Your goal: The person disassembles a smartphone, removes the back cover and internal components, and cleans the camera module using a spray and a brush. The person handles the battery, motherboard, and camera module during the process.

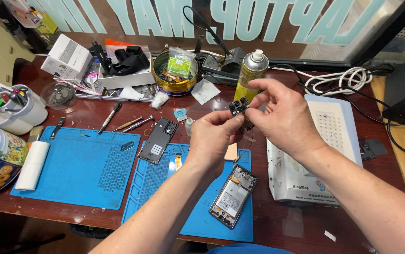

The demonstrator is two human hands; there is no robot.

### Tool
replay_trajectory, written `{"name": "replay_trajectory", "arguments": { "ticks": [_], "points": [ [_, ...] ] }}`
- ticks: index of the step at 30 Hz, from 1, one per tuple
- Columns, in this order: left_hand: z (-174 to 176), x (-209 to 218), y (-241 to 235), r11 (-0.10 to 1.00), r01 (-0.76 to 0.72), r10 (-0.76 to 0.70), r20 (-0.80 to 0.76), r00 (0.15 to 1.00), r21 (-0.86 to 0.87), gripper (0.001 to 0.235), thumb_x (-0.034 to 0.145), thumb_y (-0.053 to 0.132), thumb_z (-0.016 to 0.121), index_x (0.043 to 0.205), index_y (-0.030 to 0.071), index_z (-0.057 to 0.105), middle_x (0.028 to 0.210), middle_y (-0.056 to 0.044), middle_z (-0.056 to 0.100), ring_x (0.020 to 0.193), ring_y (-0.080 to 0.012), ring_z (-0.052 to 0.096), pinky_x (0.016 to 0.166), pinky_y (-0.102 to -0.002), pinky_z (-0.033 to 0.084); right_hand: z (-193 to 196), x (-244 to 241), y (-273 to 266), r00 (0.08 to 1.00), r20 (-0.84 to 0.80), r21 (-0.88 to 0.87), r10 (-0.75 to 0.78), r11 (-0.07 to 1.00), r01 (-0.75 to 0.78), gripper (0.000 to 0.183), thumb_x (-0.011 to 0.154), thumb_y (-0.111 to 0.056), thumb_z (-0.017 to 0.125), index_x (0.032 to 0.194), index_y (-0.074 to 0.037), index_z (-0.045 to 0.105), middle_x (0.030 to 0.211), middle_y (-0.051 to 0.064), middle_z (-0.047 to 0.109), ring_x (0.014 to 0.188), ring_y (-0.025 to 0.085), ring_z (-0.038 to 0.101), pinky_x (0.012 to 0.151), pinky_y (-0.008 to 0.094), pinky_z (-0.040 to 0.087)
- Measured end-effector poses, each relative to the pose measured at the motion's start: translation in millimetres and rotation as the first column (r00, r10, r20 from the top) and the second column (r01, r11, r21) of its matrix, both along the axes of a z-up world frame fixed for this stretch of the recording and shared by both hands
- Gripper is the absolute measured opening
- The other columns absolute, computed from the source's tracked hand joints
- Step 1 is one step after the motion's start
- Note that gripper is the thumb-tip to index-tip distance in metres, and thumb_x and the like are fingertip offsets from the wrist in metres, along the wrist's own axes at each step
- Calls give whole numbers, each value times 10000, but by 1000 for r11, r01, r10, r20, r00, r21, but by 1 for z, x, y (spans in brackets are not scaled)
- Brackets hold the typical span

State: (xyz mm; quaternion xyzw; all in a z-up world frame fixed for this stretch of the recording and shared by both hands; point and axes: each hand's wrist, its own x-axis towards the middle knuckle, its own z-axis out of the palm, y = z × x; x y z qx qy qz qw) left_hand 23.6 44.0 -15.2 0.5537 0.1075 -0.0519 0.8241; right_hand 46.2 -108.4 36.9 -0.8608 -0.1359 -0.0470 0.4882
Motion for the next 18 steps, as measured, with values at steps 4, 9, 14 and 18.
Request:
{"name": "replay_trajectory", "arguments": {
  "ticks": [4,9,14,18],
  "points": [
    [7,2,1,997,-15,15,-6,1000,72,179,853,103,777,967,-30,744,854,-58,749,722,-99,664,635,-240,542,5,2,3,998,-32,25,-58,998,59,475,831,-62,714,1299,-42,634,866,1,725,670,38,610,597,225,521],
    [13,0,4,978,-18,16,7,1000,206,184,827,126,805,945,-3,748,827,-32,737,700,-73,637,618,-222,527,8,2,7,997,-18,11,-76,997,76,476,817,-60,722,1285,-42,637,862,0,732,649,16,580,578,217,499],
    [16,1,7,976,-27,21,27,999,216,154,823,120,809,889,12,721,788,-28,715,659,-74,631,568,-215,516,8,3,10,995,-14,22,-103,994,103,477,817,-59,729,1286,-47,643,870,2,738,637,21,547,578,216,479],
    [18,2,8,977,-33,26,35,999,210,158,825,121,809,880,12,709,799,-24,711,672,-76,645,573,-215,531,7,3,11,995,-7,47,-101,994,101,469,820,-64,729,1280,-46,643,873,3,738,647,11,558,585,209,487]
  ]
}}
